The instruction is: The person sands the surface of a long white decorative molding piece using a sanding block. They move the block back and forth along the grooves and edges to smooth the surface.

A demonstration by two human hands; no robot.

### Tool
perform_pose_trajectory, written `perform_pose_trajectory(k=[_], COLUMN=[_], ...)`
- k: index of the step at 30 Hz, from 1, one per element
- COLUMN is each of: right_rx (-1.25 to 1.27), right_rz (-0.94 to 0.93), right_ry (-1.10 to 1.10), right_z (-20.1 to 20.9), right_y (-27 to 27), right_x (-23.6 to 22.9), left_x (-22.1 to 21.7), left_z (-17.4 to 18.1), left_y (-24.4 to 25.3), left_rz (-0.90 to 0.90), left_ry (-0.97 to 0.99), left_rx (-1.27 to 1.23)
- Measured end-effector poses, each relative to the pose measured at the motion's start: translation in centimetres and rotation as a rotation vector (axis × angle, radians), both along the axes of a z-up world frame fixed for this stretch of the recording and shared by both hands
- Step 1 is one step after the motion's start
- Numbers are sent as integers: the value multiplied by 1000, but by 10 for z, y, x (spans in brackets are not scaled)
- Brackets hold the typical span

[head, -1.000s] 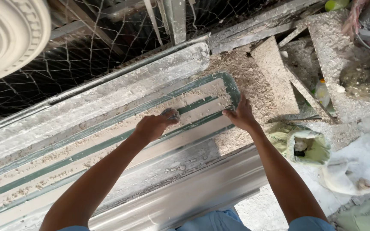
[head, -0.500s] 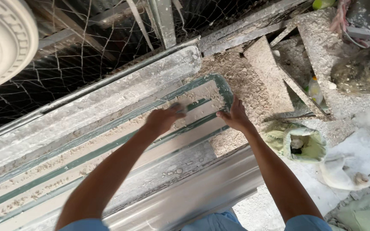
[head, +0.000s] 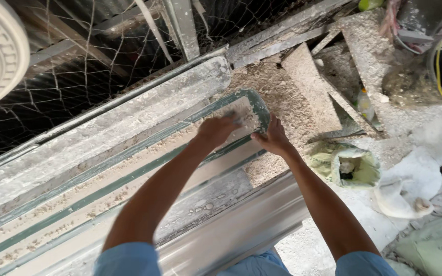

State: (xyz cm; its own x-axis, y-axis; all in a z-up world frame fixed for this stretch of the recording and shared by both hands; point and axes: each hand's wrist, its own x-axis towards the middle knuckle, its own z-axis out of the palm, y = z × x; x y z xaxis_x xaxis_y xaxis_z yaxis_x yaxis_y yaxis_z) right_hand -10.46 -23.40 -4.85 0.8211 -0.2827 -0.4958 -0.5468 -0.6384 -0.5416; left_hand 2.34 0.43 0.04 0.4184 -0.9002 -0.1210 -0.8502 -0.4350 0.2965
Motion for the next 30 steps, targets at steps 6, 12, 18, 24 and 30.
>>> perform_pose_trajectory(k=[6, 12, 18, 24, 30], right_rx=[-7, -13, -37, -12, 8], right_rz=[5, 32, 33, -17, -23], right_ry=[-6, -30, -32, 27, -9], right_z=[-1, -6, 12, 8, 30], right_y=[0, 6, 0, 4, 8], right_x=[-4, -5, -6, 1, 3], left_x=[0, -6, 0, -2, 2], left_z=[11, 10, 3, 23, 16], left_y=[4, -16, -69, 18, -18], left_rz=[5, -11, -89, -24, 14], left_ry=[164, 87, 45, 39, 95], left_rx=[203, 59, 31, 61, 26])
